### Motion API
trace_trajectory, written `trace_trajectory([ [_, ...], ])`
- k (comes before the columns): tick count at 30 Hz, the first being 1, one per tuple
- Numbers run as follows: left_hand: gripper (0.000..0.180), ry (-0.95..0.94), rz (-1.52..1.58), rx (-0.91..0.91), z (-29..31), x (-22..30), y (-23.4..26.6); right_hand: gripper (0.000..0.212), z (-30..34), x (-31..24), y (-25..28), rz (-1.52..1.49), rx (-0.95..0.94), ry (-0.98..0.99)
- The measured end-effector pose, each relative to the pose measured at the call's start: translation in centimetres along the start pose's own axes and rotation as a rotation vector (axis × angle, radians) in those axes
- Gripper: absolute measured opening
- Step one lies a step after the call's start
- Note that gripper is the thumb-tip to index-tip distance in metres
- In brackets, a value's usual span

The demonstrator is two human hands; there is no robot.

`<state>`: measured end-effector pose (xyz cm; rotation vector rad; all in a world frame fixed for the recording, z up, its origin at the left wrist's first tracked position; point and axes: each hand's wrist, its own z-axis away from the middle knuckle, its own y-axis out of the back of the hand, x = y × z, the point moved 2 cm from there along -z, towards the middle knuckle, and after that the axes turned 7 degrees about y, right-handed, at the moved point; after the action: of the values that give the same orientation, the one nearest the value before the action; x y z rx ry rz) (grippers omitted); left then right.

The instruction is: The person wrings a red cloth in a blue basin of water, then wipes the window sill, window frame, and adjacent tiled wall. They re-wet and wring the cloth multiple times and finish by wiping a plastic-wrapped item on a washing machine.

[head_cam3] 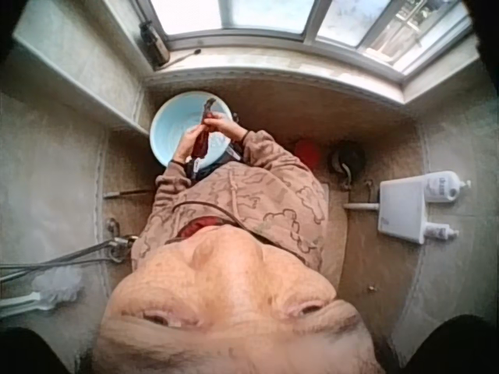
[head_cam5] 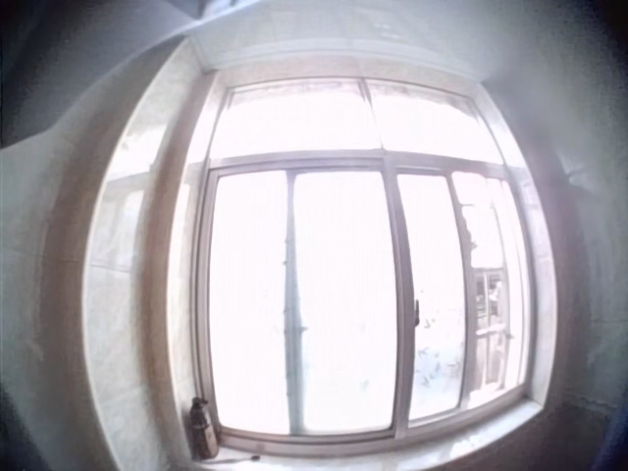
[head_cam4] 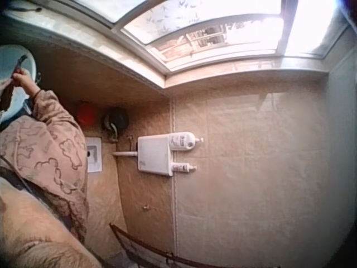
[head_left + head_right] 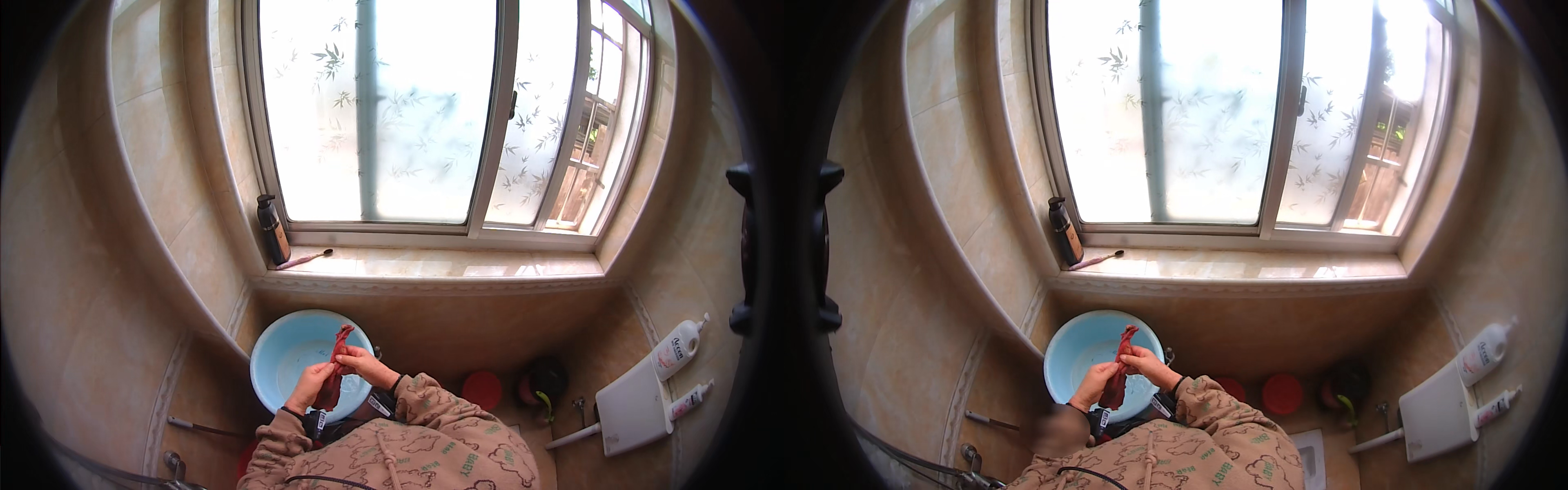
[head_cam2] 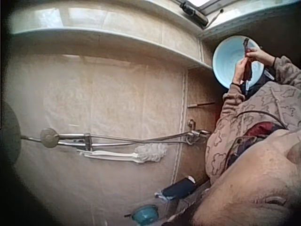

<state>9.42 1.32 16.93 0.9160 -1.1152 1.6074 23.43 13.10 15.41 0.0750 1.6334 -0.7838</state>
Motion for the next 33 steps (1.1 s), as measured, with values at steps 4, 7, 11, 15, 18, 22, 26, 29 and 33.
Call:
trace_trajectory([
  [4,0.019,0.058,0.173,-0.016,0.4,0.0,0.9,0.022,0.5,0.0,-0.4,-0.009,0.018,-0.049],
  [7,0.023,0.087,0.067,0.084,0.4,-0.4,0.9,0.027,1.2,0.2,-0.6,0.025,0.04,-0.167],
  [11,0.025,0.004,0.135,0.154,-0.3,-1.4,-0.4,0.044,1.8,0.3,-1.2,0.097,-0.004,-0.233],
  [15,0.026,-0.02,0.151,0.119,-0.8,-2.1,-0.7,0.046,1.8,0.2,-1.8,0.133,-0.096,-0.237],
  [18,0.024,0.003,0.183,0.185,-0.7,-2.6,0.5,0.043,1.4,0.0,-1.9,0.134,-0.097,-0.194],
  [22,0.023,-0.233,-0.102,0.381,-1.2,-3.0,1.7,0.041,1.0,-0.2,-1.5,0.169,-0.097,-0.131],
  [26,0.022,-0.348,-0.366,0.667,-1.1,-3.0,2.9,0.035,0.8,-0.4,-0.8,0.131,-0.033,-0.128],
  [29,0.022,-0.361,-0.45,0.748,-0.9,-2.7,3.1,0.031,0.8,0.2,-0.4,0.141,0.03,-0.135],
  [33,0.024,-0.298,0.15,0.479,-0.7,-2.2,2.9,0.031,0.7,0.8,0.2,0.143,-0.002,-0.117],
])
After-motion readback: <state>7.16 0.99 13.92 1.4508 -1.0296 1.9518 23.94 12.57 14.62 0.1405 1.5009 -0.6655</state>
